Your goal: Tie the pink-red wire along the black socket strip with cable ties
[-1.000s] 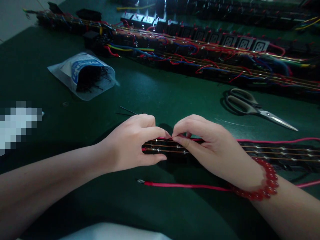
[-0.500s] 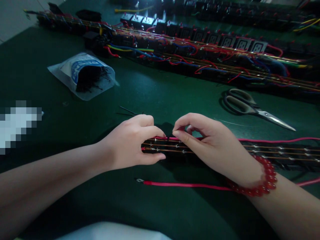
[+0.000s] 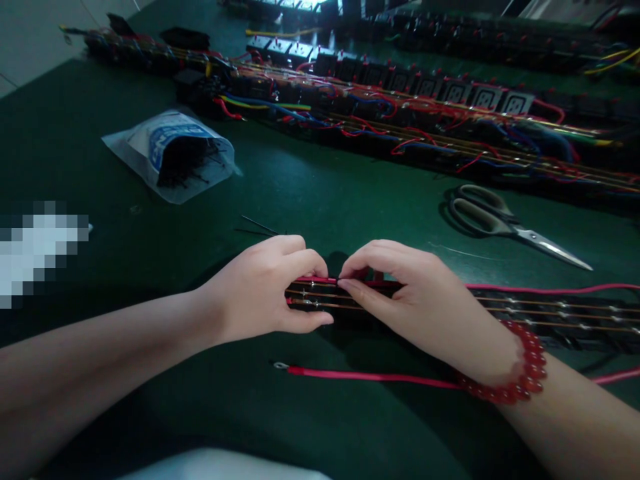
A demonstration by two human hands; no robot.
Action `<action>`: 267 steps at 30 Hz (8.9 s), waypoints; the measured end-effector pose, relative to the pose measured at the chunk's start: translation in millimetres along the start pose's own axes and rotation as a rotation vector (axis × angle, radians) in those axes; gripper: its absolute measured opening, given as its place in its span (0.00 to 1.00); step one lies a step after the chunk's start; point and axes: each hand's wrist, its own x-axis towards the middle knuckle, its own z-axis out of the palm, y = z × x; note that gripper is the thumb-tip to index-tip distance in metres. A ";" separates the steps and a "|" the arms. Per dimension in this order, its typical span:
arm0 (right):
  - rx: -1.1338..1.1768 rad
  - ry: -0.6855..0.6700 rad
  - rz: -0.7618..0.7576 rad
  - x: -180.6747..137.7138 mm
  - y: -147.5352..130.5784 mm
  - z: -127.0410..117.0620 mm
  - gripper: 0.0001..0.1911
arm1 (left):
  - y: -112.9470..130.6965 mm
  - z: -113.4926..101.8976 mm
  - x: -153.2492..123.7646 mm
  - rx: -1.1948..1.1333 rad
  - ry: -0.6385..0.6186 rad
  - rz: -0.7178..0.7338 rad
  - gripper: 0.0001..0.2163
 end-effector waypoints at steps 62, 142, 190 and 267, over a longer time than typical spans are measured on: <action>0.237 -0.209 0.199 22.1 -1.5 -6.4 0.10 | -7.2 2.8 -0.3 0.051 0.044 0.126 0.15; 0.173 -0.246 0.166 21.7 0.5 -3.7 0.08 | -6.2 0.6 0.4 0.038 0.033 0.078 0.16; 0.164 -0.224 0.064 18.6 0.2 -2.4 0.06 | -6.8 0.8 1.2 -0.015 0.001 0.047 0.16; 0.167 -0.153 0.132 17.6 -0.5 -3.3 0.06 | -40.7 -4.7 7.8 -0.235 0.536 0.033 0.04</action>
